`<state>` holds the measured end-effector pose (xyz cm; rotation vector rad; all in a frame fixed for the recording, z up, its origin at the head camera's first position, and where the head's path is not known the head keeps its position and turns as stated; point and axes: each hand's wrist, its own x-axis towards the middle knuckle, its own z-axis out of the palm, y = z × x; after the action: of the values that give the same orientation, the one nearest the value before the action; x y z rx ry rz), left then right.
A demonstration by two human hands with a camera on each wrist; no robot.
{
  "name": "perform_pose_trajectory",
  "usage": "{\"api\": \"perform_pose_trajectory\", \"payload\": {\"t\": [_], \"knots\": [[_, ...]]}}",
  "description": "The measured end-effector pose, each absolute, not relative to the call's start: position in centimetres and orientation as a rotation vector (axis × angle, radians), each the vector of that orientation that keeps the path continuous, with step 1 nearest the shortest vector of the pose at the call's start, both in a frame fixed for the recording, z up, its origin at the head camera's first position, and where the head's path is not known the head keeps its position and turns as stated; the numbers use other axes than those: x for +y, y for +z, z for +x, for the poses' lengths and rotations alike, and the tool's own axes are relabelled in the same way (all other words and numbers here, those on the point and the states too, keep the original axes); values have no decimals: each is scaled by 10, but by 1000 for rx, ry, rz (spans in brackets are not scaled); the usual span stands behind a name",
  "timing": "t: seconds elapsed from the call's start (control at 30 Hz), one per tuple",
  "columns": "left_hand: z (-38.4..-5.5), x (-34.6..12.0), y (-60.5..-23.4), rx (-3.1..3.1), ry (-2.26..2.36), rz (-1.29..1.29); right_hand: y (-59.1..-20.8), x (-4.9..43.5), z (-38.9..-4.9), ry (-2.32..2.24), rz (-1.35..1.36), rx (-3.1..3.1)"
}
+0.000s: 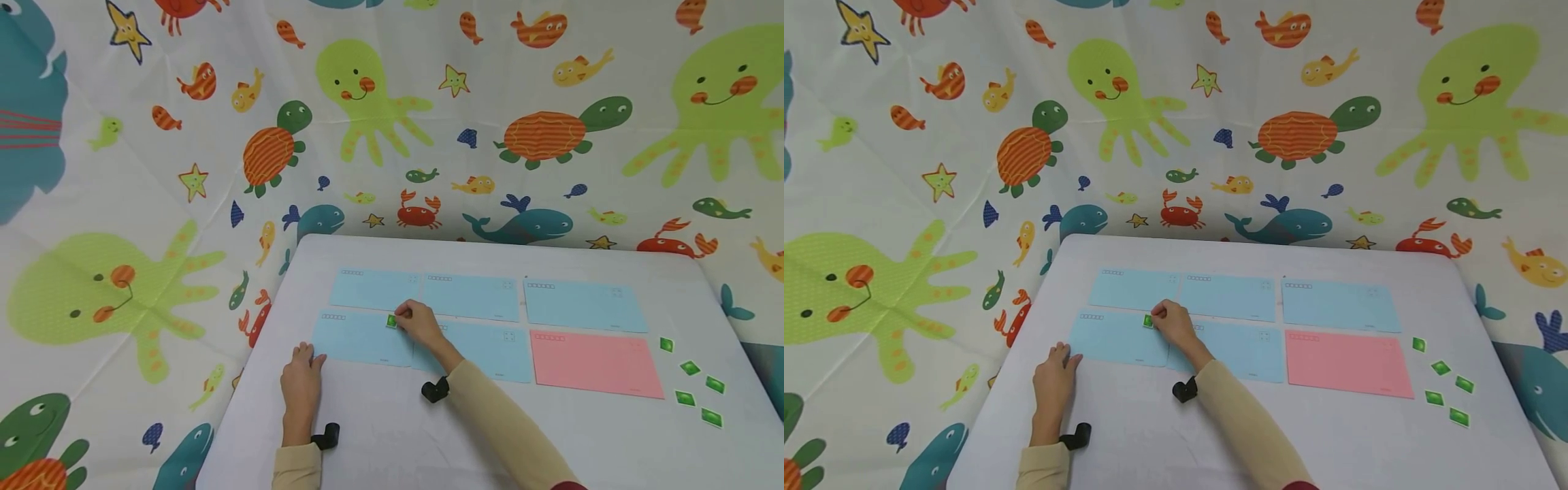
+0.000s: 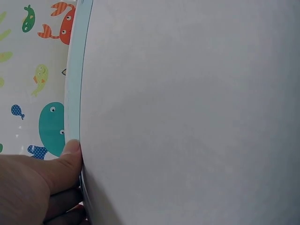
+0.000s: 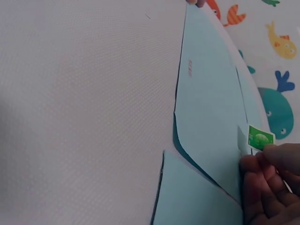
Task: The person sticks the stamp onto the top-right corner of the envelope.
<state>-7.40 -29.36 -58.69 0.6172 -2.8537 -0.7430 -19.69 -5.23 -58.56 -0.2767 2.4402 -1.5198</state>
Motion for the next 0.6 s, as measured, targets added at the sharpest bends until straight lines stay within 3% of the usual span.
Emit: {"api": "perform_pose_trajectory", "payload": {"t": [0.6], "knots": [[-74,-293,-588,-2832,-751,611,-592,-57,-196,-1472,-319,2585]]}}
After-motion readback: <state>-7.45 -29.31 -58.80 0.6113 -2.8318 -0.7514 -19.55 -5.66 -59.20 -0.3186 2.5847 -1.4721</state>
